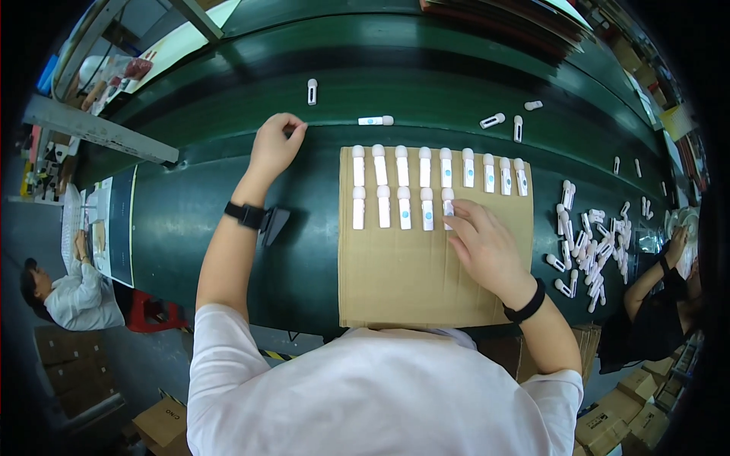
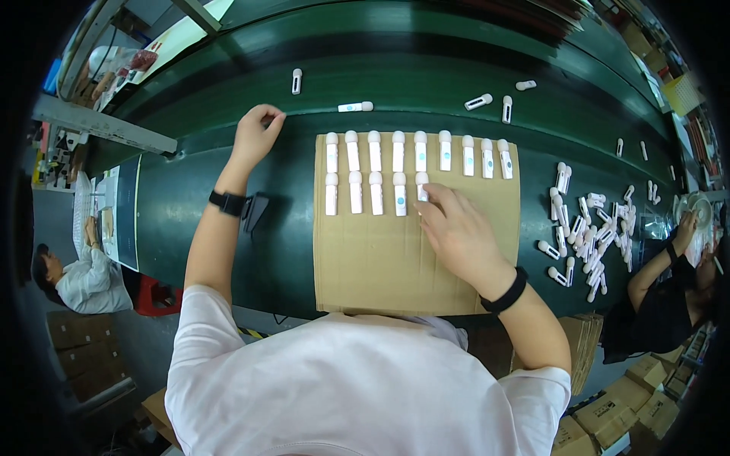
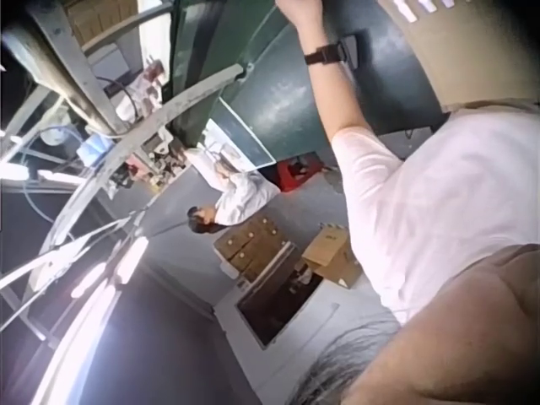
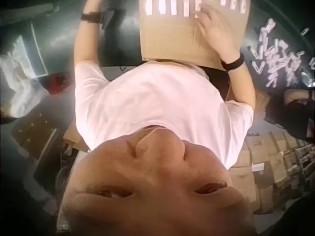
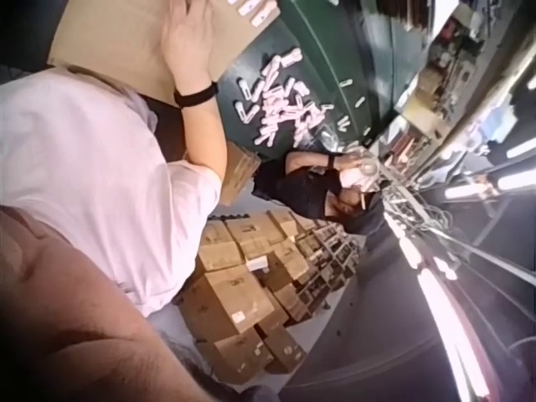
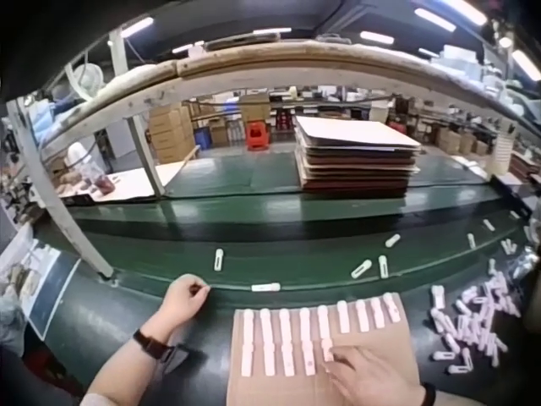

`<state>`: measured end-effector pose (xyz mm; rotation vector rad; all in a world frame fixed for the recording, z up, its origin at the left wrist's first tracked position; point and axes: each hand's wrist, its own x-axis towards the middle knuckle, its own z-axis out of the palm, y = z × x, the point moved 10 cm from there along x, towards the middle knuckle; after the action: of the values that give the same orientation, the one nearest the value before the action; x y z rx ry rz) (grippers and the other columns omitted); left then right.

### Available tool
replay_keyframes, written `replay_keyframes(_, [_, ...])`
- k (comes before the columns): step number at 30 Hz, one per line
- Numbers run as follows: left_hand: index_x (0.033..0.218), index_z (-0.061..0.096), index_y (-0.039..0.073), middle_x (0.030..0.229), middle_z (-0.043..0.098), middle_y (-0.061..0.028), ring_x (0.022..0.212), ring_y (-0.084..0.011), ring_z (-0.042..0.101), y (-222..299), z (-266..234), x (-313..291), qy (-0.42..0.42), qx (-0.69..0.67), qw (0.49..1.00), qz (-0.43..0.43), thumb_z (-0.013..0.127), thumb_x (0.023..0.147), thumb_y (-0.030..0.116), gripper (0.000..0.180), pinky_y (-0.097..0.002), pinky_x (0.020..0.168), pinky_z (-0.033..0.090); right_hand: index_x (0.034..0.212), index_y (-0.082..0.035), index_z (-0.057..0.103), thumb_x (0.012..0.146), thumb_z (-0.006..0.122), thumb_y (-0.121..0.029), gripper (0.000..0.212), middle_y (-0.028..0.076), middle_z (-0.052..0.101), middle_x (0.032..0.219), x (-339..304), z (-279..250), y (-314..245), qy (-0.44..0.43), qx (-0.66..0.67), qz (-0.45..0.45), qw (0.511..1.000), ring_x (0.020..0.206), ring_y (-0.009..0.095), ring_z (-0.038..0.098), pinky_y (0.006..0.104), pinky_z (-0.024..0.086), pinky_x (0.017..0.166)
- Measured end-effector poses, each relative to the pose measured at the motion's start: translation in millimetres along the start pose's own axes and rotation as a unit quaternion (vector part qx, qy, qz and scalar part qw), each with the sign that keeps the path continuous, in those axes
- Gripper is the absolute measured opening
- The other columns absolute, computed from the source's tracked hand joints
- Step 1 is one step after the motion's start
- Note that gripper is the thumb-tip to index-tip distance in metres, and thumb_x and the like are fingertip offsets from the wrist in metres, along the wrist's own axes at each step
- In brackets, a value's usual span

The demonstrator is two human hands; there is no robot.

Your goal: The person picks up a white plastic component and a white plastic cap, presses them together, and aligns the assembled units in rows on a cardboard sheet.

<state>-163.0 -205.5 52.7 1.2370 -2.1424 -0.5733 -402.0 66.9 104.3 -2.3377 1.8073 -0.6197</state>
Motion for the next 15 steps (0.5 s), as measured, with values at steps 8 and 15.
replay_keyframes(8, [0.087,0.067,0.005,0.089,0.069,-0.0133,0.085,-0.0319,0.066,-38.0,24.3,61.8,0.027,0.269,0.958,-0.099,0.068,0.086,0.035,0.030,-0.0413,0.077,0.053,0.113,-0.003,0.061,0.078,0.070,0.003,0.037,0.017,0.055,0.126,-22.3,-34.4,-11.0,0.034,0.174,0.053,0.983,0.106,0.029,0.061,0.0355,0.051,0.088])
replay_keyframes(15, [0.099,0.067,0.003,0.085,0.069,-0.0092,0.079,-0.0186,0.067,23.6,49.6,61.6,-0.078,-0.081,0.994,-0.011,0.069,0.088,0.022,0.022,-0.0320,0.073,0.053,0.115,-0.002,0.059,0.086,0.063,0.005,0.030,0.013,0.055,0.127,-17.9,-26.7,4.0,0.048,0.403,0.138,0.903,0.106,0.021,0.059,0.0303,0.049,0.087])
